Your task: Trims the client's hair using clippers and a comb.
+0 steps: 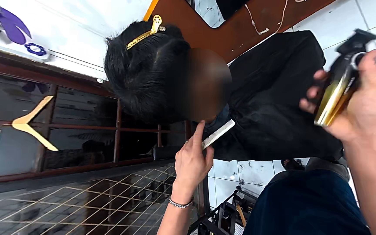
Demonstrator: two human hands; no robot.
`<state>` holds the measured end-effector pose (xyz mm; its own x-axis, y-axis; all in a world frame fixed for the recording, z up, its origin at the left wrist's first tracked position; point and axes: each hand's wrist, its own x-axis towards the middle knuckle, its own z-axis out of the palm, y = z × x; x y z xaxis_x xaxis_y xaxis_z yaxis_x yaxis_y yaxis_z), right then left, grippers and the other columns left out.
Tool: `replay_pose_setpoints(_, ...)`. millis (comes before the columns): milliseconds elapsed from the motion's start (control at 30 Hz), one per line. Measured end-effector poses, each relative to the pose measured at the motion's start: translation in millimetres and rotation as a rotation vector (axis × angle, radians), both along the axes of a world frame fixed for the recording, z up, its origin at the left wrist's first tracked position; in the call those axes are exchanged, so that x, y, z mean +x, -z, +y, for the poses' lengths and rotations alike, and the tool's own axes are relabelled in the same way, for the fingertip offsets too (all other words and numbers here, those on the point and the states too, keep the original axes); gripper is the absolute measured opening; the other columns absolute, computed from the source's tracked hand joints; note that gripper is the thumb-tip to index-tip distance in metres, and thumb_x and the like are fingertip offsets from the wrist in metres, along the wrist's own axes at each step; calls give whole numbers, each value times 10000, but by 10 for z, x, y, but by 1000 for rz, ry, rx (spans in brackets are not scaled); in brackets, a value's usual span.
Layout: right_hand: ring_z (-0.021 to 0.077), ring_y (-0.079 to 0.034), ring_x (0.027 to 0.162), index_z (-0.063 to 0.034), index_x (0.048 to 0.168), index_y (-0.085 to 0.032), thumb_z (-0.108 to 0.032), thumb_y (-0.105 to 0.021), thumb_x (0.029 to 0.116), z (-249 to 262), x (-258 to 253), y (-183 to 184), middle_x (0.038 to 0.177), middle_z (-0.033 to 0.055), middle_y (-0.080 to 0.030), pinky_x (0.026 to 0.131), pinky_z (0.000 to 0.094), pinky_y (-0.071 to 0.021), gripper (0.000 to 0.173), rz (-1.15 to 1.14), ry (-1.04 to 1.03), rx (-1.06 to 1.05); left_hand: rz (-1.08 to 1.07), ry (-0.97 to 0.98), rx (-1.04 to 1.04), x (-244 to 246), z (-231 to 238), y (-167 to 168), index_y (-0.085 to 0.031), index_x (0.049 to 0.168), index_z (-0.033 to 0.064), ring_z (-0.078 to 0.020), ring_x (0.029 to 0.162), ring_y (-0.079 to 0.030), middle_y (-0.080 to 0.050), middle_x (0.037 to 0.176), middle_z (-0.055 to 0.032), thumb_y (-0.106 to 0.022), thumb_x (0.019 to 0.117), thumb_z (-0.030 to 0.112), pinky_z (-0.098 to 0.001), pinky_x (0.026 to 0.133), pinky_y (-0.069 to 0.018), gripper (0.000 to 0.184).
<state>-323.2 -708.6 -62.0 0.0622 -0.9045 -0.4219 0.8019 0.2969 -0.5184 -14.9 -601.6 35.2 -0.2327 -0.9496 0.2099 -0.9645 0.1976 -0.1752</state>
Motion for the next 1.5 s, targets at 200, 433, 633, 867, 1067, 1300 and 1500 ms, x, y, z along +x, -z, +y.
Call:
replay_pose_setpoints(200,93,-587,481,-104,1228,-481,-41,-513,877,219,262,102,944,28,-650,368,269,-539,358,172,-296,-391,-140,-59,41,-110,-78,-5,-419,1567,46,-266,592,-628,-664,767,-109,-560,950,223,-424,504,-497,657)
replay_pose_setpoints(433,89,-594,463,-76,1295,-558,-144,-542,1029,185,257,131,938,39,-702,356,241,-533,275,140,-440,-694,260,-86,-102,-242,58,-398,-570,1009,-38,-26,631,-666,-688,775,-49,-523,1055,177,-197,564,-583,224)
replay_pose_setpoints(633,105,-582,440,-81,1243,-559,-122,-571,991,185,296,191,915,48,-691,337,250,-521,256,132,-446,-698,-9,-208,-128,-199,19,-344,-654,981,-22,-65,644,-687,-707,760,-78,-559,1008,170,-214,582,-564,217)
replay_pose_setpoints(867,91,-612,503,-97,1155,-629,-231,-519,1036,116,431,69,788,-3,-649,374,257,-535,211,306,-480,-742,-51,-122,-22,-108,19,-91,-641,996,-24,-108,570,-577,-636,714,-77,-587,930,144,-248,530,-493,189)
replay_pose_setpoints(1067,73,-605,491,-131,1008,-678,-356,-576,1039,-133,745,-404,673,-11,-627,435,270,-537,249,615,-977,-836,-231,-89,85,1,-40,123,-546,1474,37,-296,589,-632,-648,823,-149,-608,886,164,-429,483,-492,605)
replay_pose_setpoints(1300,103,-484,521,-115,719,-614,-388,-602,1029,-316,1143,-592,597,-2,-502,486,310,-377,413,740,-1116,-922,-263,-148,111,11,-38,243,-722,1022,38,-339,658,-686,-671,830,-159,-618,906,233,-462,491,-514,249)
replay_pose_setpoints(1500,116,-499,530,-116,720,-593,-390,-607,1030,-337,1208,-704,605,3,-508,496,323,-389,414,807,-1140,-890,-242,-155,125,16,-20,300,-718,1064,50,-345,681,-688,-665,845,-155,-615,914,251,-471,496,-512,271)
